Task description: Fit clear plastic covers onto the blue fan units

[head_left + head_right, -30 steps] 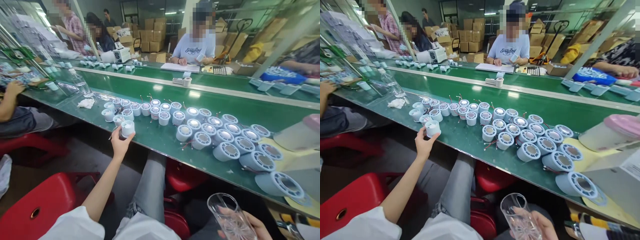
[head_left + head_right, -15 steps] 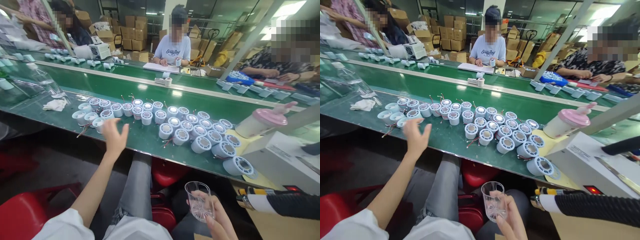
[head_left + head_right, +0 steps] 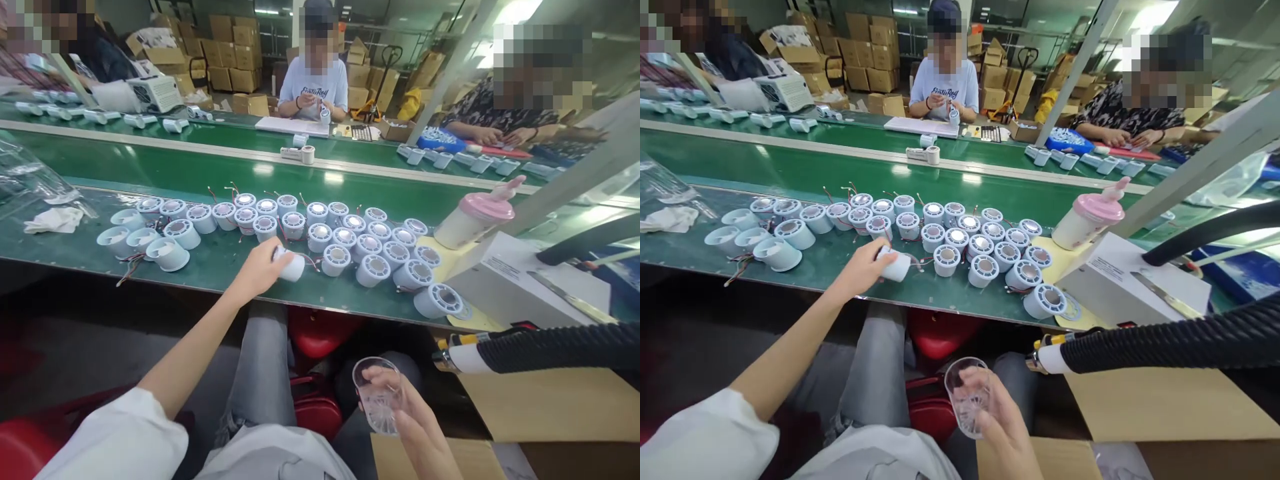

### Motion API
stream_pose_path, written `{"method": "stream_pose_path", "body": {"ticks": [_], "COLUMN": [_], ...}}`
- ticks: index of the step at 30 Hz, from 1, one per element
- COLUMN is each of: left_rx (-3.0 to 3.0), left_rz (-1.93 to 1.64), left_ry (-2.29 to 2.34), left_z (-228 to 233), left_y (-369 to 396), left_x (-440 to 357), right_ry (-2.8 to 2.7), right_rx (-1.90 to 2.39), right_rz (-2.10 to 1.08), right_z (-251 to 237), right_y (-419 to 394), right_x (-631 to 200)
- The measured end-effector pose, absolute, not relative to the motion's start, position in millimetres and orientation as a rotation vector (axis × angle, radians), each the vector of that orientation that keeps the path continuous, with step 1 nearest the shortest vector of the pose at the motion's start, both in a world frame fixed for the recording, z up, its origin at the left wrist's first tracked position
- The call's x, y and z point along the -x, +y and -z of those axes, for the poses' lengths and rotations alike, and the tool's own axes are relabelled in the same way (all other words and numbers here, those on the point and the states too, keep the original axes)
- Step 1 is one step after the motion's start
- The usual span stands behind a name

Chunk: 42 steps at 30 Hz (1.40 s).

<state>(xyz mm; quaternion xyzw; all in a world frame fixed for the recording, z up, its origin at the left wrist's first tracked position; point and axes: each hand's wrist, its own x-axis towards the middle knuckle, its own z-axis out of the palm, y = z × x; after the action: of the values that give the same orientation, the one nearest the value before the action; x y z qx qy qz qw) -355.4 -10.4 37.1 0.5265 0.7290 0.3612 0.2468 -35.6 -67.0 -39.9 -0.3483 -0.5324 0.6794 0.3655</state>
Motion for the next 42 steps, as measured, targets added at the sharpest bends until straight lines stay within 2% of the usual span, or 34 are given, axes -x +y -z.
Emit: {"method": "stream_pose_path", "body": {"ticks": [3, 6, 9, 12, 14, 17, 20, 26, 30, 38, 42], "left_rx": [-1.332, -1.221, -1.106, -1.287, -1.546, -1.791, -1.784, -1.684, -1.609, -1.837, -1.704], "left_rz": [-0.923, -0.769, -0.534, -0.337, -0.295, -0.345, -0.498, -0.790, -0.891, -0.814, -0.758], "left_ry": [1.702, 1.448, 1.206, 1.076, 1.103, 1.330, 1.453, 1.396, 1.399, 1.228, 1.045], "left_z": [-36.6, -29.7, -22.4, -22.5, -26.7, -32.3, -30.1, -13.1, -2.0, 12.2, 5.9], "left_y": [-42.0, -60.1, -67.0, -69.4, -71.6, -77.2, -82.7, -86.1, -86.7, -89.3, -90.2], "left_x": [348.0, 331.1, 314.5, 301.0, 292.8, 282.1, 275.3, 274.2, 275.9, 282.7, 281.7], "right_ry": [-1.890, -2.348, -2.518, -2.617, -2.674, -2.689, -2.613, -2.543, -2.382, -1.888, -1.623], "right_rx": [0.826, 0.715, 0.608, 0.710, 0.816, 0.897, 1.007, 1.017, 0.960, 1.095, 1.086], "right_rz": [-1.393, -0.774, -0.261, -0.035, -0.070, -0.362, -0.590, -0.691, -1.001, -1.335, -1.526], "right_z": [25.8, 6.9, -5.2, -7.5, -6.3, -5.1, -5.8, -12.3, -20.3, -16.5, -17.0], "right_y": [-63.1, -58.3, -55.1, -52.2, -50.0, -47.6, -47.3, -47.3, -47.3, -49.3, -45.3], "right_x": [46.7, 63.5, 77.6, 83.4, 82.6, 77.8, 74.4, 73.7, 72.8, 71.5, 67.0]}}
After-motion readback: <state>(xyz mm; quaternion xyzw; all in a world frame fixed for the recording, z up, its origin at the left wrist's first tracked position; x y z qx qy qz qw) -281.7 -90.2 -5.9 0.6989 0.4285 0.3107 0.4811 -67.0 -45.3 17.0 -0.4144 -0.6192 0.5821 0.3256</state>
